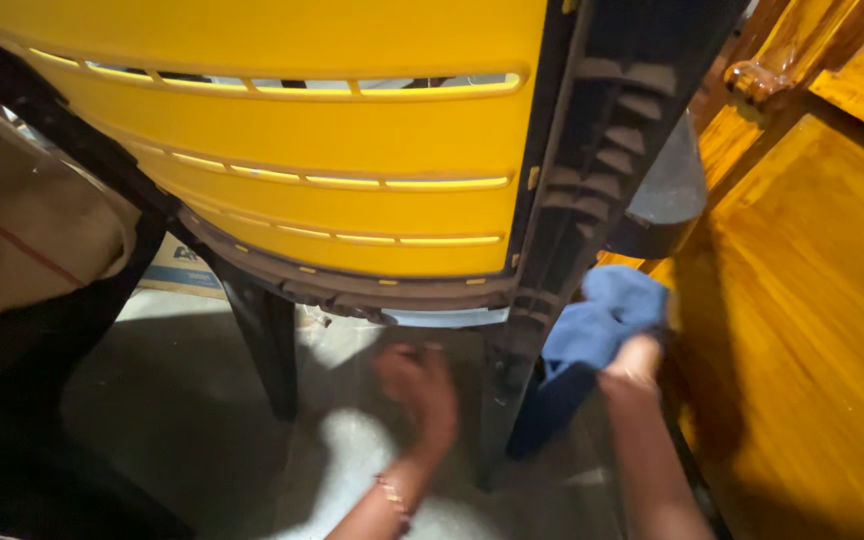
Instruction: The person wipes a black plastic chair with a blue cloth, cleaning the seat, armrests, legs, and backrest. The person then moves to a second chair with a yellow backrest and wipes its frame and backrest with the same cloth.
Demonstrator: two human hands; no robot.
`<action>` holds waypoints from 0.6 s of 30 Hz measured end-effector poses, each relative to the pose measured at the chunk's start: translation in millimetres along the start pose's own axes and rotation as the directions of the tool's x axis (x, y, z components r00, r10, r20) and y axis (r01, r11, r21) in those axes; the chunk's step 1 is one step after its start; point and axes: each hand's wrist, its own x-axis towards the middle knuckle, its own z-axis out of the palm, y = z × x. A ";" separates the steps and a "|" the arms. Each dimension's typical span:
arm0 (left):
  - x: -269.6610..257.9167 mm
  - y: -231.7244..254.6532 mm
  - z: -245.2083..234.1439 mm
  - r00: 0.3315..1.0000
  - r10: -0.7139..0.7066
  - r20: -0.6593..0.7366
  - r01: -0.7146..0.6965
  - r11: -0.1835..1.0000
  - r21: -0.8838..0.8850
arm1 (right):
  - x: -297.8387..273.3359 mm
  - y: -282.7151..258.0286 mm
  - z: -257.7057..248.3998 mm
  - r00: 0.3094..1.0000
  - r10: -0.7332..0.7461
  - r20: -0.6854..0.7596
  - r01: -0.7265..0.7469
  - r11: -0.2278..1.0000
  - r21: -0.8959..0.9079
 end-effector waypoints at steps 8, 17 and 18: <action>139.3 58.6 -70.8 0.928 -0.126 -0.352 -0.136 0.762 -0.633 | -103.8 -41.1 110.9 0.476 -0.727 0.494 0.742 0.031 -0.670; 88.6 127.9 -70.3 0.982 -0.132 -0.134 0.053 0.879 -0.474 | -65.7 -57.1 93.7 0.358 -0.837 0.414 0.647 -0.097 -0.757; 70.2 136.9 -63.4 0.995 -0.068 -0.071 0.024 0.869 -0.495 | -51.9 -65.6 77.5 0.351 -0.856 0.379 0.646 -0.072 -0.760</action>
